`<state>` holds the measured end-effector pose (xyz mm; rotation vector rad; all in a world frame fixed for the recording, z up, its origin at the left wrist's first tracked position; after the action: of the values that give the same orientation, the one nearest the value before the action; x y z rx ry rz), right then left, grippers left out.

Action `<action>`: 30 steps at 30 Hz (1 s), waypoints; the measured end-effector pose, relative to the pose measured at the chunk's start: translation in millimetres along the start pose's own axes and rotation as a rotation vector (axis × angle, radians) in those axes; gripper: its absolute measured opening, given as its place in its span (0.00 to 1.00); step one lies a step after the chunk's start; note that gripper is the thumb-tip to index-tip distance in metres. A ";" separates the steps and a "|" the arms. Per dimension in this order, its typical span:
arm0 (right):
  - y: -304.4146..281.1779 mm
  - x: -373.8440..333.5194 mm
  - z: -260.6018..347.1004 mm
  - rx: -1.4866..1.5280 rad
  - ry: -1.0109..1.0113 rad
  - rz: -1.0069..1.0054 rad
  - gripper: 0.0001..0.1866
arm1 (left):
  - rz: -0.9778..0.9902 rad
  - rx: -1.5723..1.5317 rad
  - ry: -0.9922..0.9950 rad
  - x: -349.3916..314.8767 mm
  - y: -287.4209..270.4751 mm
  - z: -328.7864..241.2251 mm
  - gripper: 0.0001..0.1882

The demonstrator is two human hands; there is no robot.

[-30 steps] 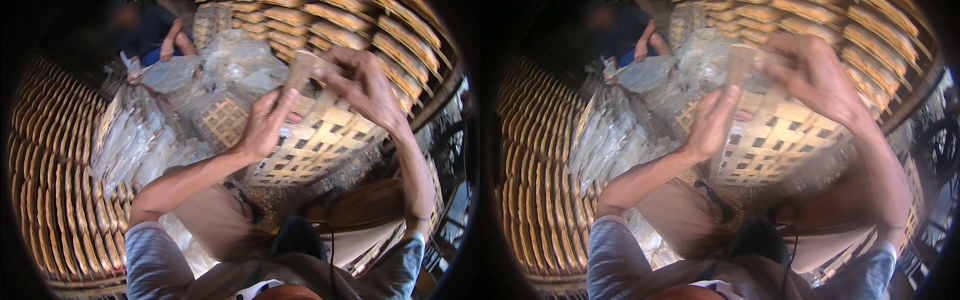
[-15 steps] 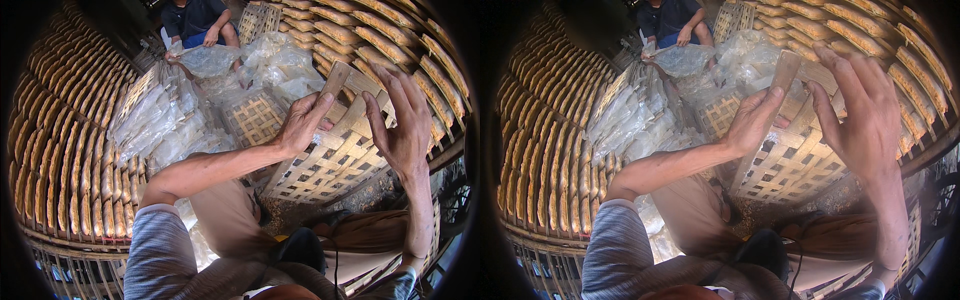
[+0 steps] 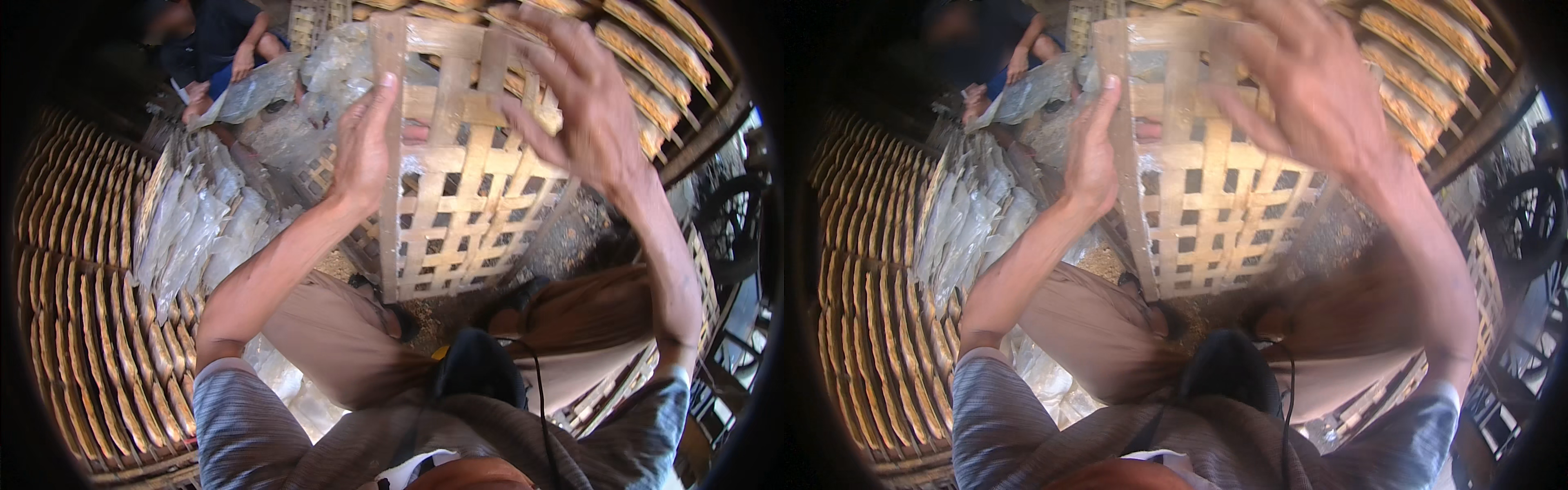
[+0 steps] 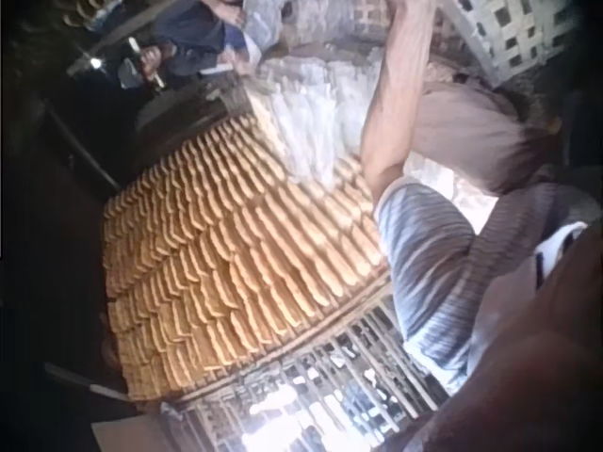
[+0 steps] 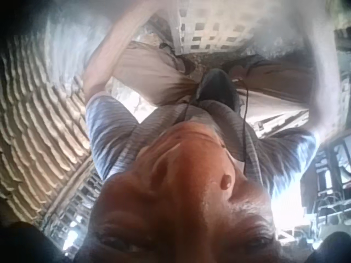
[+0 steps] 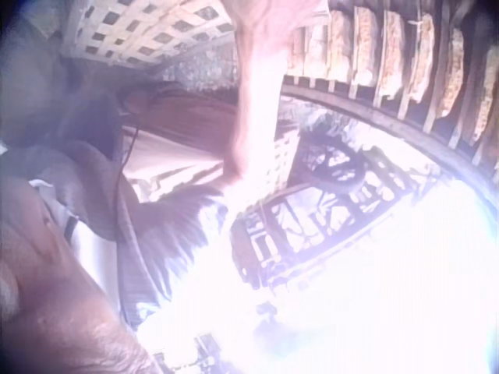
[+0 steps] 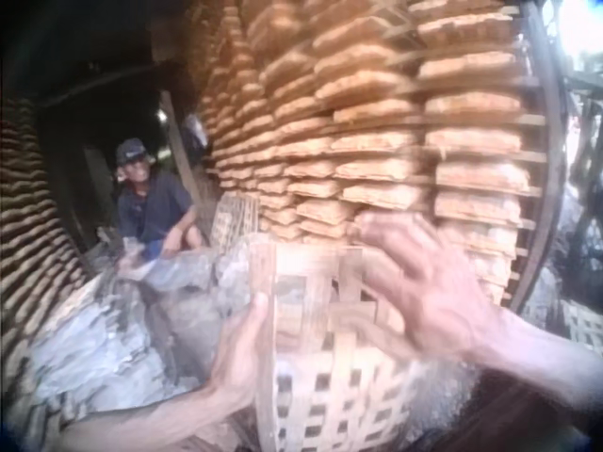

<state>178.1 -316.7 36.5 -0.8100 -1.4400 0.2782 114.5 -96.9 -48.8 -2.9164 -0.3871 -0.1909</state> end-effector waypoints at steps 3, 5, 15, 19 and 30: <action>6.2 -3.4 20.2 0.149 0.130 0.293 0.22 | -0.072 0.049 -0.023 0.3 -3.2 -4.8 0.39; 11.7 -18.6 -5.6 0.246 0.456 0.466 0.21 | -0.075 0.040 -0.013 -0.6 0.5 -3.0 0.42; -13.0 -31.5 -101.6 0.257 0.616 -0.258 0.52 | -0.124 -0.083 0.049 7.2 -38.6 -23.1 0.32; 25.9 -78.9 -123.7 0.867 1.121 -0.224 0.52 | -0.148 -0.128 0.105 13.7 -51.6 -23.6 0.32; -26.6 -2.8 -12.6 -0.058 0.128 -0.126 0.36 | -0.117 -0.096 -0.004 15.0 -25.7 -13.4 0.34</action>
<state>181.8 -341.4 52.3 -0.7662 -1.3769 0.0869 120.5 -71.7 -29.0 -2.9904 -0.5652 -0.2263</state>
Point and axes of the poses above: each hand's wrist, its own x-axis towards the middle knuckle, its own y-axis out of the palm, z = x × y, the point moved 5 cm from there along x, towards the middle knuckle, and after that the axes turned 13 degrees about x, right-handed, at the moved point
